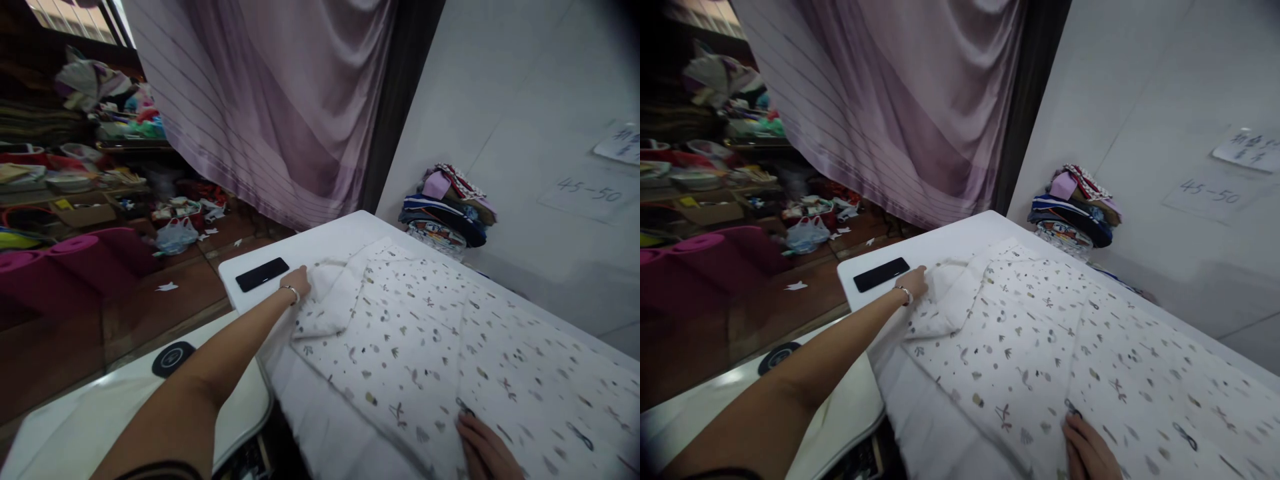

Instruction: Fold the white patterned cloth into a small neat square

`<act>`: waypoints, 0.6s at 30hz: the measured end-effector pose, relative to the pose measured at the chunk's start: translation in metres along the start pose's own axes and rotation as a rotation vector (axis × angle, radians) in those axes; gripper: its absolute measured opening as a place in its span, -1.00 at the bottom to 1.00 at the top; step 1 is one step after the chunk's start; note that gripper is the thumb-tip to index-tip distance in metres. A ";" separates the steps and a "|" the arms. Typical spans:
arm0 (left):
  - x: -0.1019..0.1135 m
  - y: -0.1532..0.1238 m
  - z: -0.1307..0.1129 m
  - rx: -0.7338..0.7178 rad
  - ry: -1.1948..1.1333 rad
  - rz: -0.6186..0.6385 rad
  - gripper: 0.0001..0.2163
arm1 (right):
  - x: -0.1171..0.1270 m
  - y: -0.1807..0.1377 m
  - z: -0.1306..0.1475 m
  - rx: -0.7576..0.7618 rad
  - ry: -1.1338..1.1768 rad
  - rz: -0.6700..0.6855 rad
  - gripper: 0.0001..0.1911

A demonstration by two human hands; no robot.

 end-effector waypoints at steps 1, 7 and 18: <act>0.006 0.000 0.006 0.015 0.001 -0.010 -0.54 | 0.000 0.001 0.001 -0.019 0.000 -0.001 -0.59; 0.029 -0.029 0.003 -0.219 -0.073 -0.110 -0.57 | 0.004 0.010 0.011 -0.048 -0.034 0.012 -0.68; -0.004 -0.094 -0.018 -0.608 0.086 0.099 -0.51 | 0.010 0.017 0.019 -0.035 -0.049 -0.014 -0.72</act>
Point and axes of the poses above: each hand's wrist, its own y-axis towards the middle knuckle, its own x-axis out of the back of the hand, z = x × y, the point moved 9 cm from there along y, towards the middle knuckle, and after that the axes turned 7 degrees about x, right-handed, at the moved point
